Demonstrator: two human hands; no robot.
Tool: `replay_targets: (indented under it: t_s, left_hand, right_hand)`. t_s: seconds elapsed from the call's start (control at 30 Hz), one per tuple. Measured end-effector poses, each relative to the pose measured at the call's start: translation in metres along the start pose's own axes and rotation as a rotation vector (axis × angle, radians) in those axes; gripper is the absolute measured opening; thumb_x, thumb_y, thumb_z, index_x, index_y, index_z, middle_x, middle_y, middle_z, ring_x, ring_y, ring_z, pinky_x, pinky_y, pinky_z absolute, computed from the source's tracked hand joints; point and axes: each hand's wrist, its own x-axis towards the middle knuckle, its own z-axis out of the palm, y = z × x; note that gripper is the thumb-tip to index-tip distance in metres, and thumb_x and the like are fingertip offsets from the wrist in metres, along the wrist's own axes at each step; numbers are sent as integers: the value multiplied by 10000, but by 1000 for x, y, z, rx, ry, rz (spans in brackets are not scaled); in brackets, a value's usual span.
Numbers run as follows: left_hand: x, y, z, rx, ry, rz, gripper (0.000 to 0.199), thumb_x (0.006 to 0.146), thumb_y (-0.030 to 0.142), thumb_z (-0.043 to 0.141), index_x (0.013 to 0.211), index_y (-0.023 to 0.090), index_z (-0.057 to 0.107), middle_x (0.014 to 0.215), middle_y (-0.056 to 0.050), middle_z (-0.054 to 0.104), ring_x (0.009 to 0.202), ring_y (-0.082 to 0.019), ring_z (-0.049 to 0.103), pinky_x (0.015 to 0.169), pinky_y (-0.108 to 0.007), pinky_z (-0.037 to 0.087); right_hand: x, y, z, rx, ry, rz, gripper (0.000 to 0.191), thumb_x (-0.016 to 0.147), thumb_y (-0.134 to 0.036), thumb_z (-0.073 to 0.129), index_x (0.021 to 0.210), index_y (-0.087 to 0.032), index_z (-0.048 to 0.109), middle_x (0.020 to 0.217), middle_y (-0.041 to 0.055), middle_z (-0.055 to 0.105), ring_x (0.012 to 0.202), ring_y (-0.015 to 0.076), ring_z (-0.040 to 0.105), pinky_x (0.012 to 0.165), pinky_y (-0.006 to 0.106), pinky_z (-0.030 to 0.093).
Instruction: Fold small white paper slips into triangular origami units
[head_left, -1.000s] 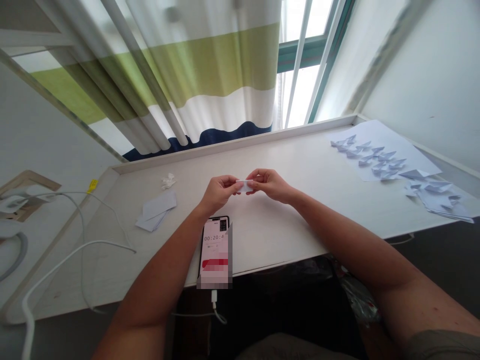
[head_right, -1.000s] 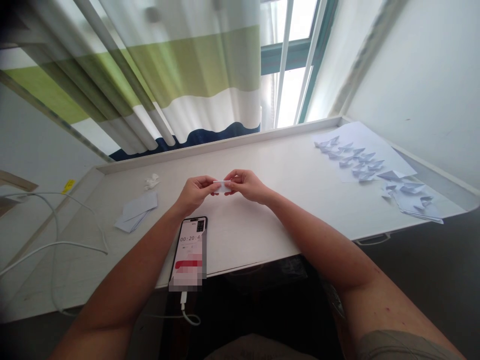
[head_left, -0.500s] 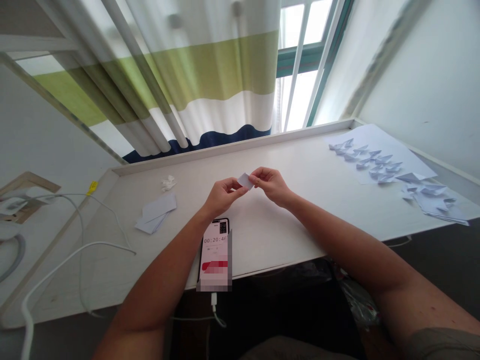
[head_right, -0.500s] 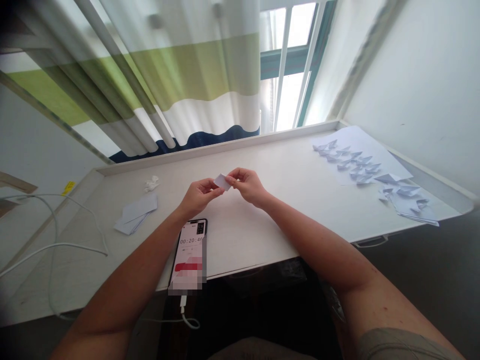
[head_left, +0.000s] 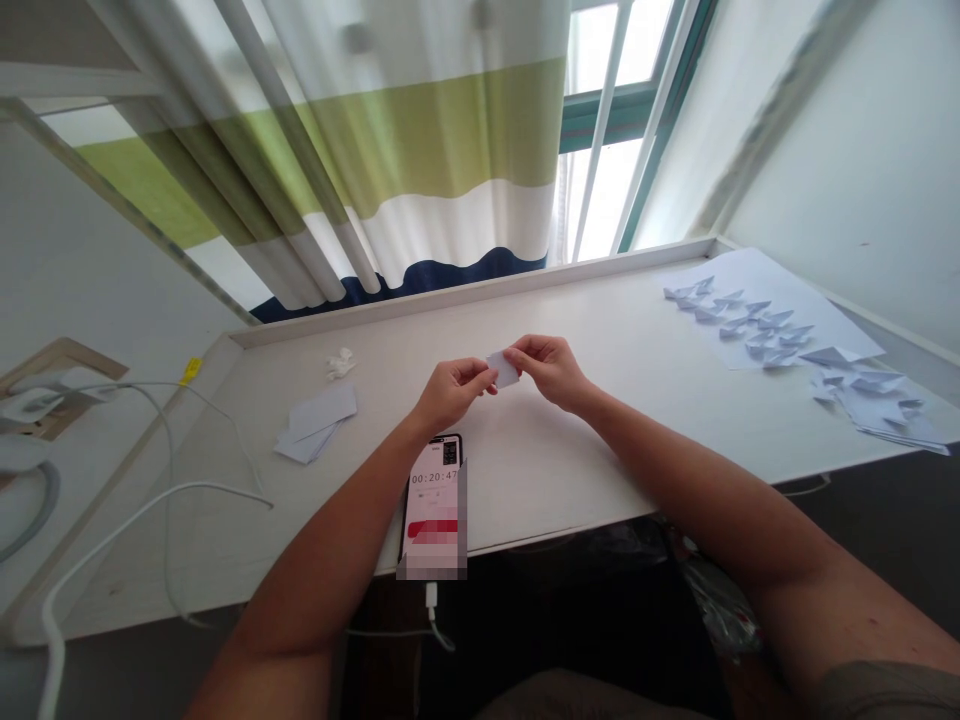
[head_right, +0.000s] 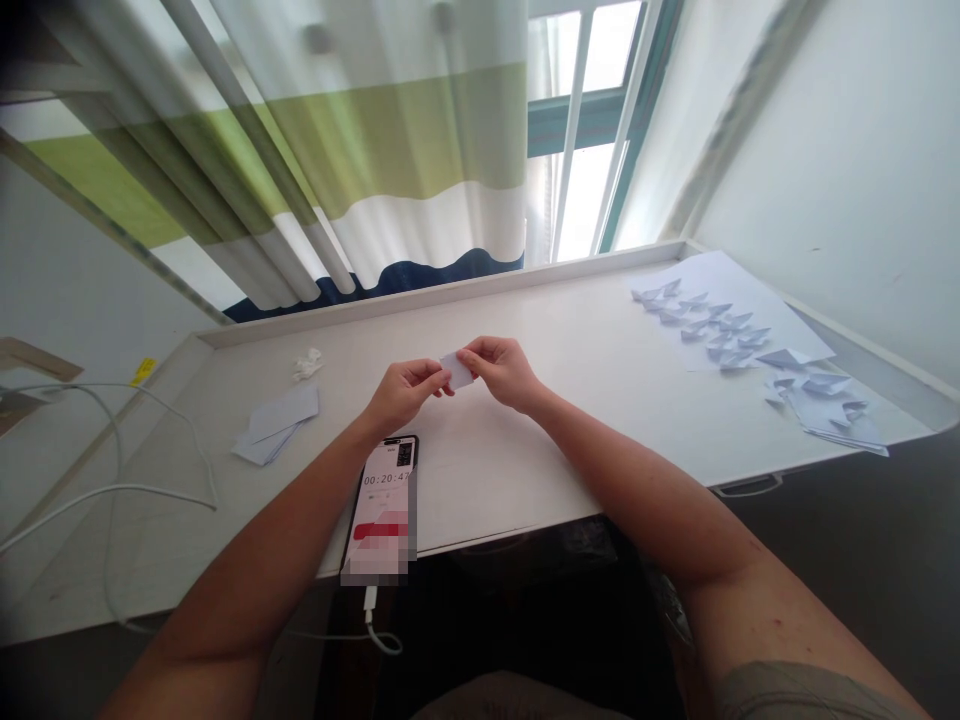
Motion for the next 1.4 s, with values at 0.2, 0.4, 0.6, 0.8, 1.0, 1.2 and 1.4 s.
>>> replay_targets:
  t_s: [0.2,0.4,0.6,0.8,1.0,1.2,1.4]
  left_hand:
    - [1,5,-1,-1,80,27,280,915,427,753,804,172,777,735,-55,762,689,-178,685,700,-317,538]
    - [1,4,-1,-26,83,-18,283,896,427,762,773,172,770,723,-55,764,690,-178,710,680,-303,537]
    - [0,5,-1,-36,47,-39,312,916,456,785,808,164,791,745,-78,792,699,-185,723,688,-311,540]
    - [-1,3,-3,26,-96,-23,365,931,481,783,736,173,756,716,-78,789,674,-172,706,667,-301,513]
    - [0,1,0,-51,-30,-44,360,917,517,802,818,171,784,730,-68,784,686,-196,755,646,-305,525]
    - [2,-4,-1,-110,140,-88,369,878,520,840,883,152,816,790,-86,811,731,-211,786,685,-317,566]
    - [4,-5,-1,-325,158,-197,447,754,476,954,970,133,766,905,-114,851,791,-217,803,823,-383,642]
  right_hand:
    - [0,1,-3,-58,-148,62,637,805,-816,804,775,-184,731,723,45,728,670,167,647,671,332,562]
    - [-3,1,-4,-247,-205,68,642,884,-803,716,699,-191,652,641,51,708,585,150,596,577,285,455]
    - [-4,3,-2,-267,-201,54,619,920,-790,681,728,-205,618,584,14,655,539,140,573,560,276,436]
    - [-3,1,-8,-263,-241,29,692,962,-817,608,680,-187,667,619,30,678,593,152,607,616,301,475]
    - [-3,2,-7,-276,-214,-4,705,990,-821,567,681,-193,651,609,23,657,599,154,592,624,312,479]
    - [-4,12,-3,-405,17,-177,510,894,-697,807,1018,-238,622,913,27,684,736,180,640,645,329,538]
    - [-5,12,-5,-694,-135,-491,214,991,-406,803,1108,-258,701,1080,72,658,950,240,643,799,388,560]
